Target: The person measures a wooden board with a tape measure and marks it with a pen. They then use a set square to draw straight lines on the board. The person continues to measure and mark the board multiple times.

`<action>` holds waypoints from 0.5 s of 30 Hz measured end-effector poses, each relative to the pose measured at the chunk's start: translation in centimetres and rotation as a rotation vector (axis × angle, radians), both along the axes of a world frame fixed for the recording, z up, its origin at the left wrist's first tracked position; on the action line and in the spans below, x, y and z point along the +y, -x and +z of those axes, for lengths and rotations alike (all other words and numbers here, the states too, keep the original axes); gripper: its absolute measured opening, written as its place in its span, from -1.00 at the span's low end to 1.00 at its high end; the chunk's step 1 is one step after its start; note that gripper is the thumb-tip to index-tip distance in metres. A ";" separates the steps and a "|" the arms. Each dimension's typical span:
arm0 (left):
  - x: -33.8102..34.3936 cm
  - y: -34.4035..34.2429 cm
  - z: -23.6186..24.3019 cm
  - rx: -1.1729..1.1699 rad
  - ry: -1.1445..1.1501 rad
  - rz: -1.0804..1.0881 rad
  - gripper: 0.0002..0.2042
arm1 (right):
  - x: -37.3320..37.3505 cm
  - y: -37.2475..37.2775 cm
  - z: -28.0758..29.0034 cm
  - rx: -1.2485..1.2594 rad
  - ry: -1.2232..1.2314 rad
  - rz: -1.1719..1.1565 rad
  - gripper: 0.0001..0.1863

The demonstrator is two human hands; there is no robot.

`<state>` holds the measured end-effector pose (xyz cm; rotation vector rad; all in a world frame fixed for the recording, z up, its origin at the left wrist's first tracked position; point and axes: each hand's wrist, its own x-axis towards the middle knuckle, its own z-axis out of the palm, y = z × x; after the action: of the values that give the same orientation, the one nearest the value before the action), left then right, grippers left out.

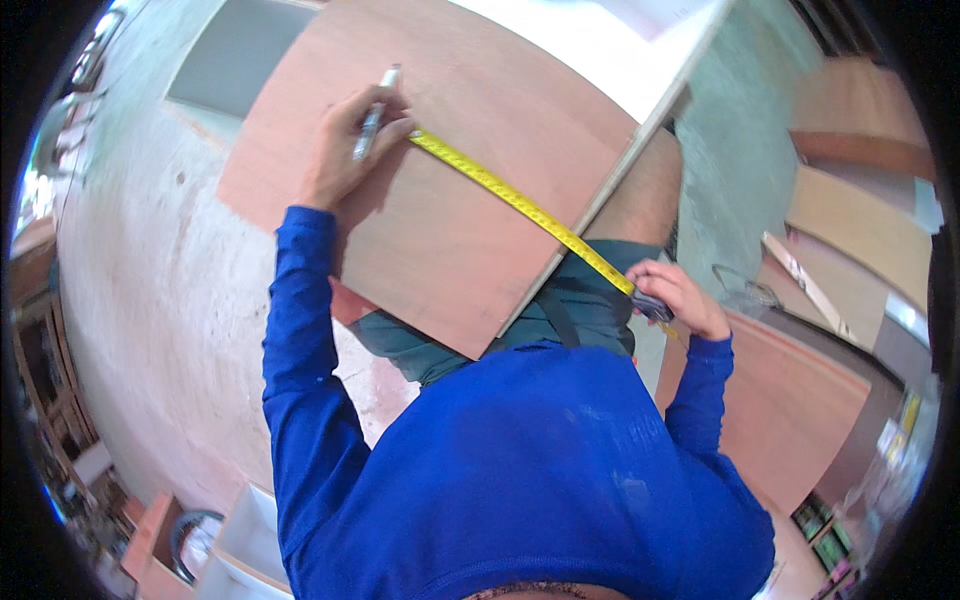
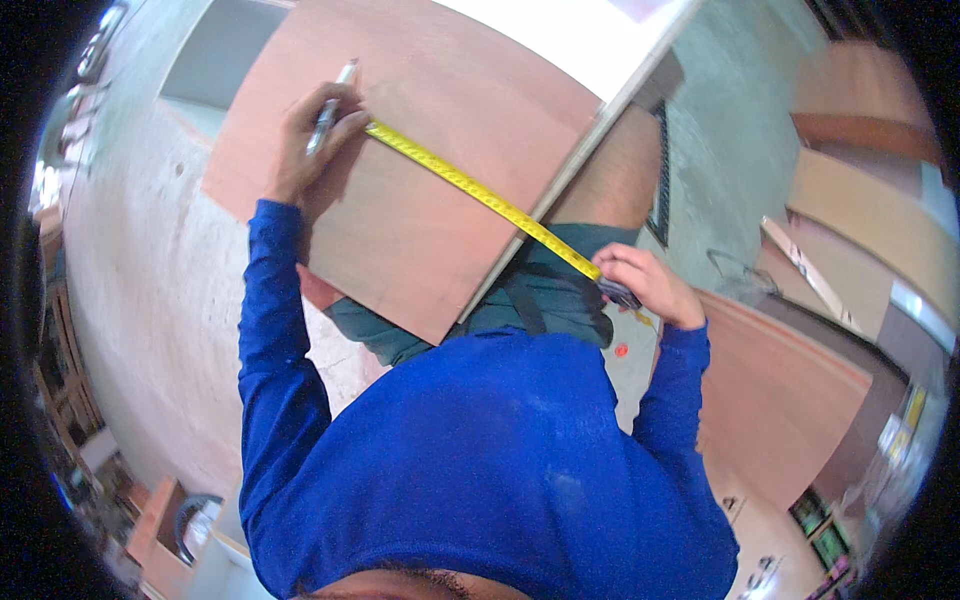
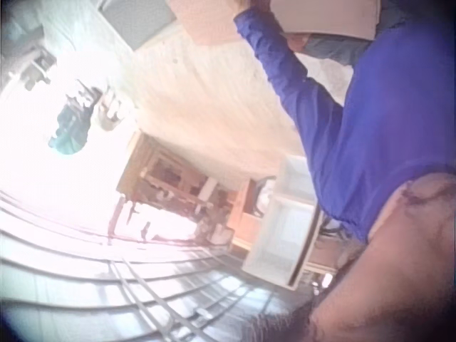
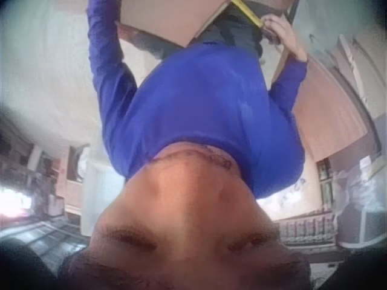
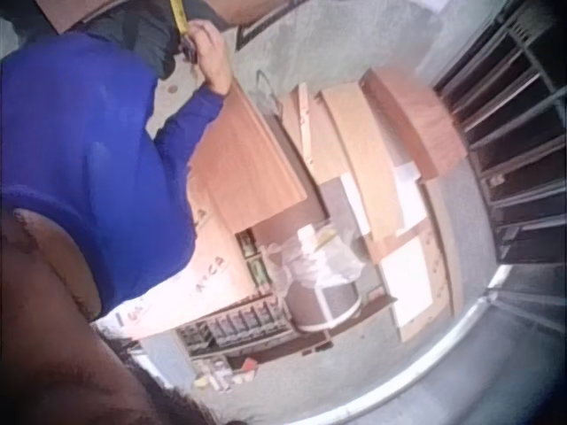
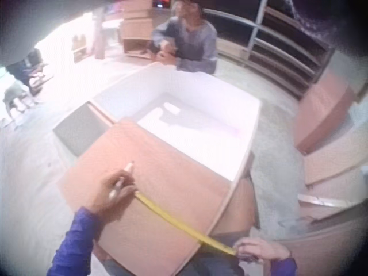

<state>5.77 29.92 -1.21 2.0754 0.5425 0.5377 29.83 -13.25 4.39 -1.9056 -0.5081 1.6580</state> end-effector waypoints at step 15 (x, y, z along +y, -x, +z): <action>0.1 -0.9 1.3 0.121 -0.049 0.010 -0.80 | 0.6 -0.1 0.9 0.081 0.036 0.026 -0.73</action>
<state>6.67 30.00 0.07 2.1634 0.6152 0.4364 29.92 -12.66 5.33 -1.8559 -0.4758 1.7638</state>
